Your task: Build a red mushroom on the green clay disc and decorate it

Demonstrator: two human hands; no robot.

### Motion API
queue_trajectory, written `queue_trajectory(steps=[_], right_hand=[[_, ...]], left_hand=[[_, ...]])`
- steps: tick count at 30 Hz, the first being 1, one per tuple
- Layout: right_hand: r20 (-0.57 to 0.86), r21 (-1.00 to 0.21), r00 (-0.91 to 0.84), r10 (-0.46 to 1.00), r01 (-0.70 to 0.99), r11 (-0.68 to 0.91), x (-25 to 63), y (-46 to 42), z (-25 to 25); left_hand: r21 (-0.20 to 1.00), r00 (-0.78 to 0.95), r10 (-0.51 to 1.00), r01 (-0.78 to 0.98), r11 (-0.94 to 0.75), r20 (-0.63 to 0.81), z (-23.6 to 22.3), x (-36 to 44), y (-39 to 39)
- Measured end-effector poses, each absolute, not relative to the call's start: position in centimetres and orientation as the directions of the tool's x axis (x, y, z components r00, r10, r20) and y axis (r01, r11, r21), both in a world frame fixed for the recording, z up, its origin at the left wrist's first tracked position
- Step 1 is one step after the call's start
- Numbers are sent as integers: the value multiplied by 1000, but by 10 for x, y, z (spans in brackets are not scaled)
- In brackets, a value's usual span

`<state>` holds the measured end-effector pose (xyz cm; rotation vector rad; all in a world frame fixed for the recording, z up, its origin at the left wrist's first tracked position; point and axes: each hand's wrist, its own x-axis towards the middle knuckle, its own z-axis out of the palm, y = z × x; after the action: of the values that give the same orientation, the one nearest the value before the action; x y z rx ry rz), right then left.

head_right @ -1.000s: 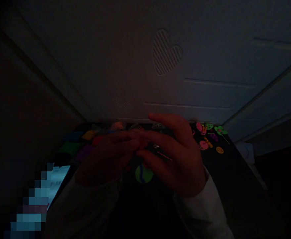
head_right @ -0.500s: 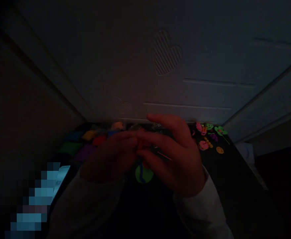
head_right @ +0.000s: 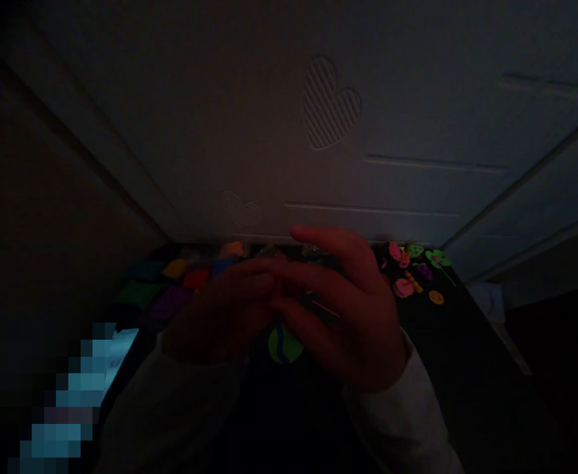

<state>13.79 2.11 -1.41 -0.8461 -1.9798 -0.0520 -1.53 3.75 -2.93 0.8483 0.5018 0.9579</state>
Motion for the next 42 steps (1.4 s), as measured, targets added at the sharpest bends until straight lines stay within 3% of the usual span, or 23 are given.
queue_trajectory(steps=[15,25,42], right_hand=[[784,-294,-308,539,581,759,138,22,-14],[791,-292,-299,533,582,759,138,23,-14],[785,-266,-329,525,587,765,138,23,-14]], left_hand=[[742,534,846,-569,354,6,-27,-13,36],[859,505,863,-433,272,-18,-40,-20,39],[854,511,859,-448,265,2,-39,-20,39]])
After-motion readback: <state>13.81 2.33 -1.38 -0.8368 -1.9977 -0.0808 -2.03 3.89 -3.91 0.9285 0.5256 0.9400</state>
